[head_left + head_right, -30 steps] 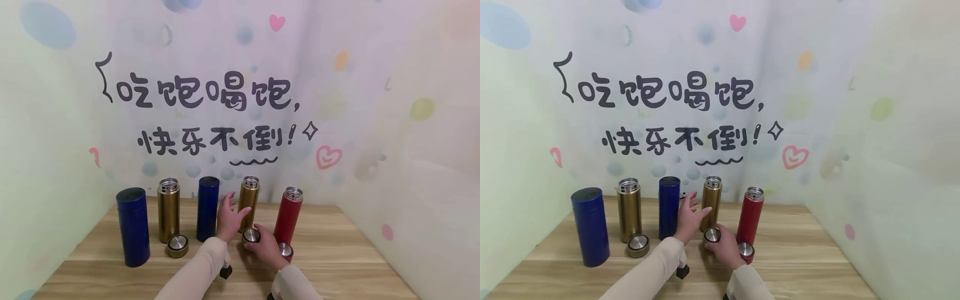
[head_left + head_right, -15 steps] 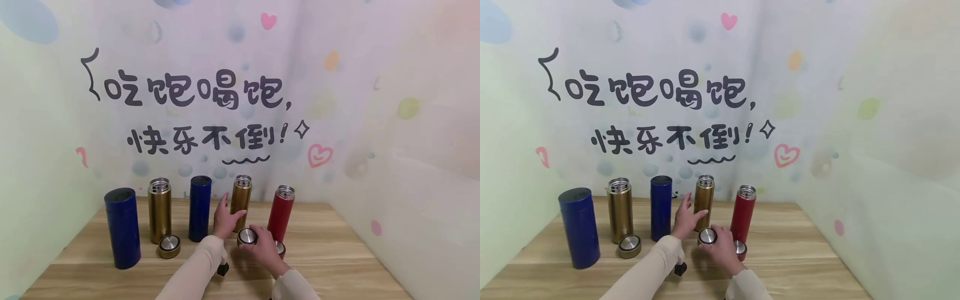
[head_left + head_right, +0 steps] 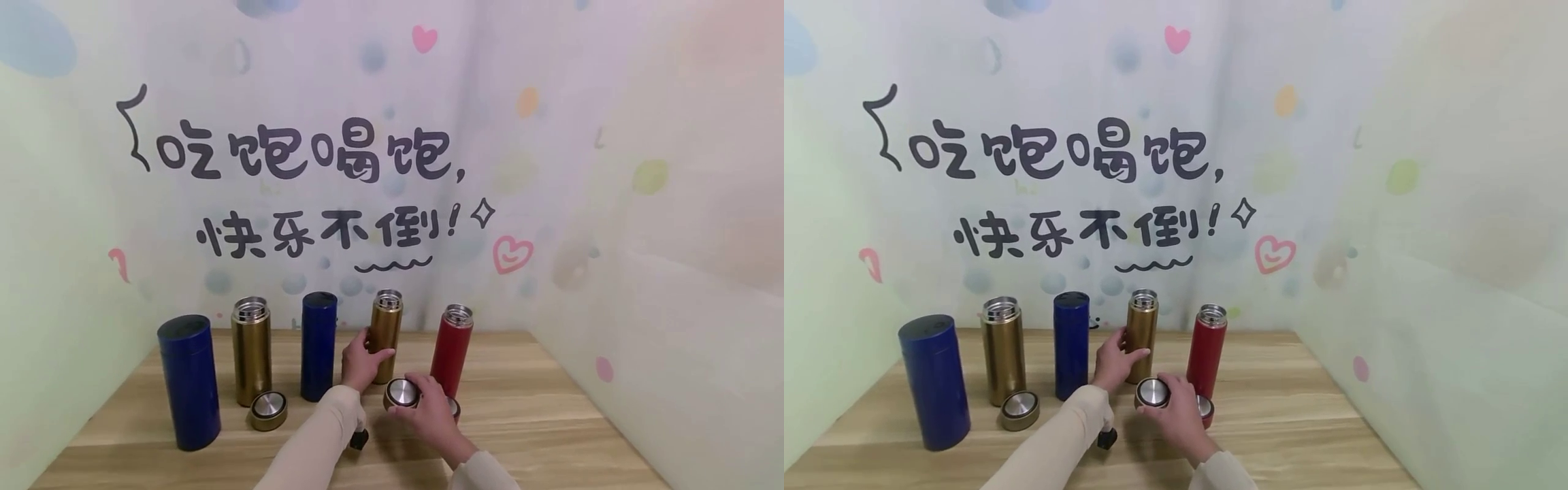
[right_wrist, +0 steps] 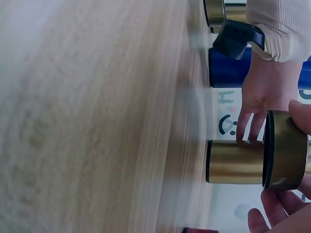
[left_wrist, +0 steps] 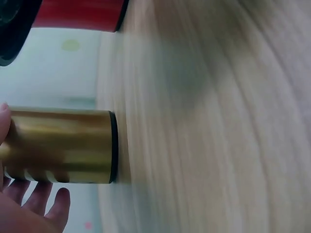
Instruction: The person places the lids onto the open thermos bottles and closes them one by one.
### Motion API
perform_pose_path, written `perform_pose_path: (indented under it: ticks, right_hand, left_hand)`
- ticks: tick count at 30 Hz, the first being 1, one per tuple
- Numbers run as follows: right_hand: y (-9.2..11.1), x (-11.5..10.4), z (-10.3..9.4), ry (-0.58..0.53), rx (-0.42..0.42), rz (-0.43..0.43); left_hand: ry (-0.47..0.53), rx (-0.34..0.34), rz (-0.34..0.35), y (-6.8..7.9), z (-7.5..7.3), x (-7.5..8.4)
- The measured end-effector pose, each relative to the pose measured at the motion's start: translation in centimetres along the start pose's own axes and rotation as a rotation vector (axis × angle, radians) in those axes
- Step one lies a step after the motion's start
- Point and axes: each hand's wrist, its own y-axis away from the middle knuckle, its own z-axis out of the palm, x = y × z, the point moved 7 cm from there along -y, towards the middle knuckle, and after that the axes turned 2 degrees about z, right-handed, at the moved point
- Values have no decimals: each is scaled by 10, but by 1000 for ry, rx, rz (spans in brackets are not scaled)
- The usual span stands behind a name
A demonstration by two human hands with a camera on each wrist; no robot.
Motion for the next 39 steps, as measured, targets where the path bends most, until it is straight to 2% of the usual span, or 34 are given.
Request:
perform_pose_path:
  ticks: [7, 14, 18, 24, 32, 39]
  right_hand:
    - [-2, 0, -10, -40, 65, 19]
    - [-7, 4, -15, -117, 107, 61]
    - [-11, 1, -20, -179, 150, 50]
    - [-18, -9, -32, -269, 240, -3]
    - [-39, -25, -47, -311, 317, -18]
    - [-64, -41, -48, -325, 290, -19]
  left_hand:
    - [25, -6, 31, 8, -6, 4]
    - [76, -62, 2, 18, -10, 4]
    - [90, -83, 1, 21, -10, 3]
    - [108, -92, 37, 26, -11, 1]
    - [119, -96, 41, 28, -14, -3]
    - [150, -103, 47, 30, -19, -5]
